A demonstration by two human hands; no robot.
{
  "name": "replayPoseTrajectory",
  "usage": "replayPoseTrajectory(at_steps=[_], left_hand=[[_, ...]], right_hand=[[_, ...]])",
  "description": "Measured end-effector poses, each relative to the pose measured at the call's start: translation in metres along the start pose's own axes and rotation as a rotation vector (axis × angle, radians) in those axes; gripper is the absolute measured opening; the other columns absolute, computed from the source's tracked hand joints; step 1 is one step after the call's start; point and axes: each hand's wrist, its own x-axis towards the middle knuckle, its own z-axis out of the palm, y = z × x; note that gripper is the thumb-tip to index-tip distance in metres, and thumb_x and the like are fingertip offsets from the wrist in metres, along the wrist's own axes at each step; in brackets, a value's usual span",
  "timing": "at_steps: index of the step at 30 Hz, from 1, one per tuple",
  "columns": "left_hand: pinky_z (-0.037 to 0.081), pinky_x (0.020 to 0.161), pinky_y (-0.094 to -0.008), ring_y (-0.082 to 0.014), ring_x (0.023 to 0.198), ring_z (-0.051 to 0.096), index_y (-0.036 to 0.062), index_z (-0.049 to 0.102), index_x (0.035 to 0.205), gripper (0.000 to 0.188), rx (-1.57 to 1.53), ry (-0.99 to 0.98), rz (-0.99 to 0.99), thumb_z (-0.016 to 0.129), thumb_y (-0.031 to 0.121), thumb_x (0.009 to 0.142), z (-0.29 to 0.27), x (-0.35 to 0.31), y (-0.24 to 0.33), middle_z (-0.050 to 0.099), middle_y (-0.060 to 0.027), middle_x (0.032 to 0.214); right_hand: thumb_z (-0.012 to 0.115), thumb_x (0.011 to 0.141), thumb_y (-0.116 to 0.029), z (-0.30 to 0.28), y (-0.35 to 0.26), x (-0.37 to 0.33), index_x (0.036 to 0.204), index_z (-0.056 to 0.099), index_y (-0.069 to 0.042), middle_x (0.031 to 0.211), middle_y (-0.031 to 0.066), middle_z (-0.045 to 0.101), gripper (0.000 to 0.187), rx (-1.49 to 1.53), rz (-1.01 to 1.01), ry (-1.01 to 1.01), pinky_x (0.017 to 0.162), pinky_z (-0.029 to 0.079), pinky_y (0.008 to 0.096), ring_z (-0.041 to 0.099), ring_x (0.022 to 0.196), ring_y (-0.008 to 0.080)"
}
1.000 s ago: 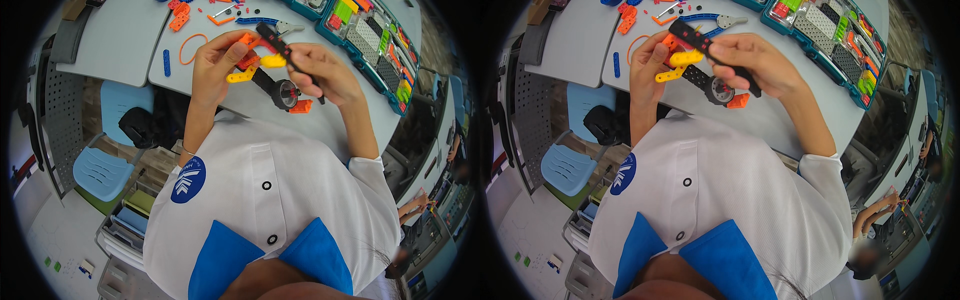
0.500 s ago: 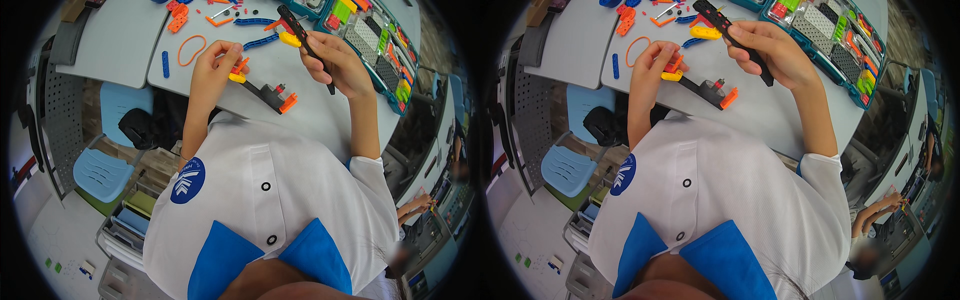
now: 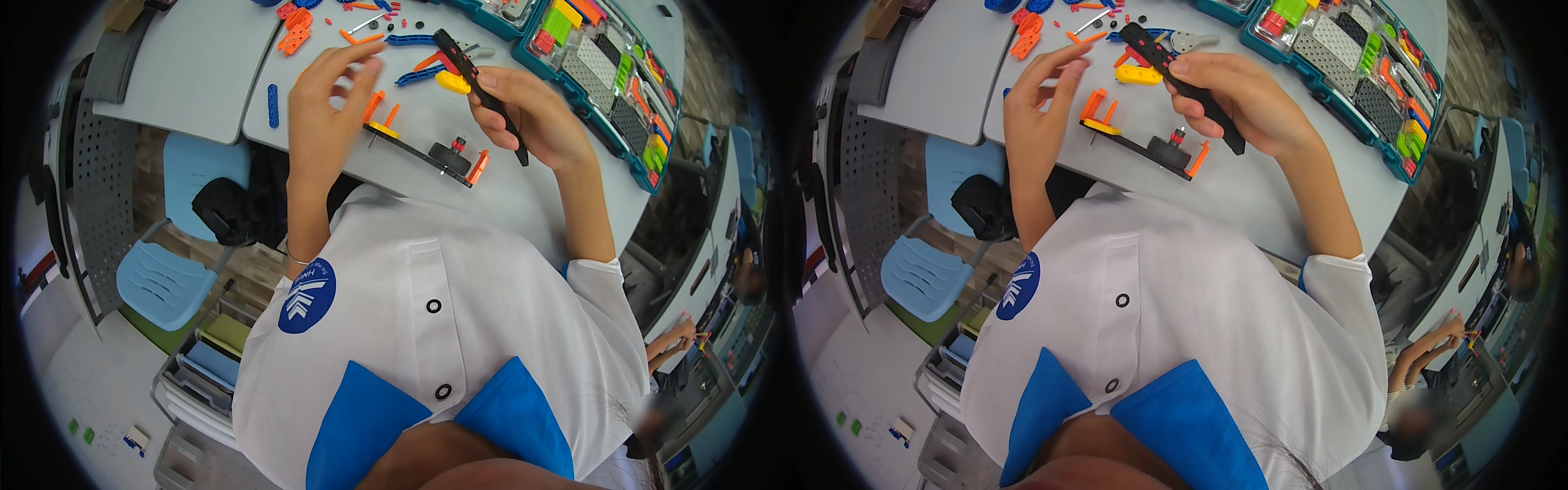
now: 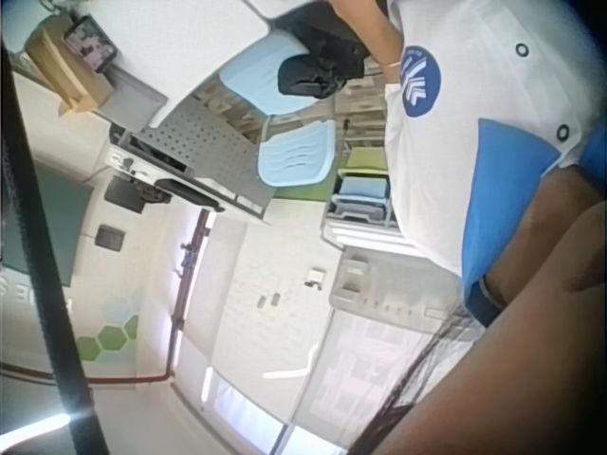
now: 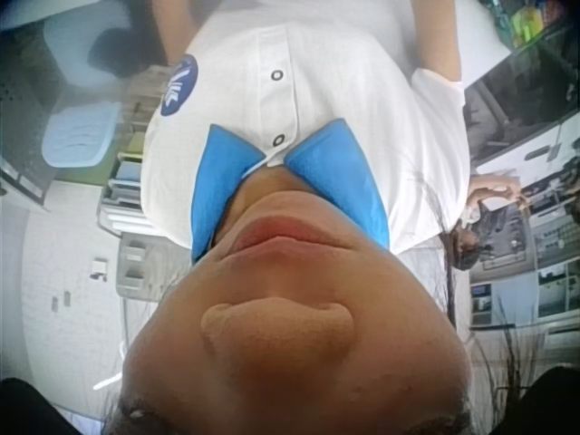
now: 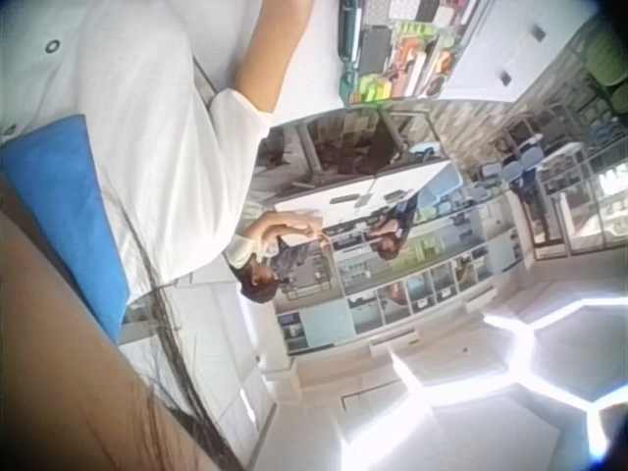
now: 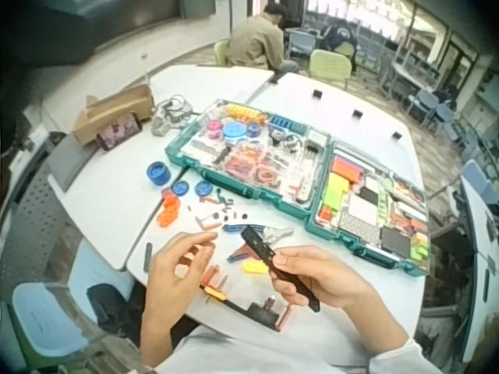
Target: The person assembles a mechanical kit using colorful plastic gears, beams, and connectors. They connect and disconnect parts, use pliers to remove small pieces, and organize components on the table. The person also briefly interacts with a tablet at the end.
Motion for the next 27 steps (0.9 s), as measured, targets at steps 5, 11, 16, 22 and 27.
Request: replayPoseTrajectory(at_steps=[5, 11, 16, 22, 27], left_hand=[[0.041, 0.054, -0.0246, -0.0098, 0.062, 0.054, 0.0003, 0.070, 0.101, 0.015, -0.183, -0.208, 0.058, 0.066, 0.012, 0.093, 0.013, -0.005, 0.018, 0.063, -0.0046, 0.076], [0.033, 0.050, -0.0246, -0.0083, 0.056, 0.044, 0.0003, 0.071, 0.096, 0.016, -0.214, -0.223, -0.150, 0.064, 0.014, 0.094, -0.006, -0.009, 0.005, 0.058, -0.0030, 0.070], [0.040, 0.059, -0.0264, -0.0114, 0.064, 0.048, 0.0076, 0.076, 0.100, 0.017, 0.249, -0.050, 0.014, 0.070, 0.018, 0.088, -0.008, 0.009, -0.017, 0.059, -0.0035, 0.080], [0.045, 0.066, -0.0312, -0.0171, 0.070, 0.056, 0.0110, 0.076, 0.103, 0.020, 0.490, -0.017, 0.152, 0.073, 0.018, 0.085, 0.006, 0.032, -0.054, 0.061, -0.0022, 0.092], [0.047, 0.069, -0.0268, -0.0099, 0.081, 0.057, 0.0157, 0.072, 0.117, 0.030, 0.368, -0.013, 0.102, 0.072, 0.020, 0.088, 0.006, 0.031, -0.042, 0.065, 0.0000, 0.100]], right_hand=[[0.052, 0.102, -0.036, 0.003, 0.006, 0.000, 0.089, 0.054, -0.004, 0.066, -0.0022, 0.049, 0.035, 0.189, 0.113, -0.133, 0.045, 0.030, 0.0194, 0.039, 0.047, 0.0042], [0.050, 0.103, -0.037, -0.011, -0.004, -0.005, 0.095, 0.053, -0.003, 0.064, -0.0069, 0.040, 0.035, 0.157, -0.129, 0.169, 0.041, 0.025, 0.0190, 0.030, 0.046, 0.0020], [0.043, 0.105, -0.038, -0.015, -0.015, -0.009, 0.092, 0.051, -0.005, 0.063, -0.0055, 0.041, 0.036, 0.012, -0.129, 0.144, 0.043, 0.026, 0.0175, 0.033, 0.044, 0.0018], [0.051, 0.101, -0.039, -0.011, -0.006, -0.003, 0.091, 0.055, -0.003, 0.066, -0.0007, 0.048, 0.038, -0.035, -0.074, 0.115, 0.048, 0.031, 0.0208, 0.040, 0.048, 0.0061], [0.051, 0.101, -0.039, -0.009, -0.005, -0.001, 0.092, 0.055, -0.003, 0.066, -0.0006, 0.048, 0.037, -0.017, -0.059, 0.127, 0.048, 0.033, 0.0202, 0.040, 0.048, 0.0058]])
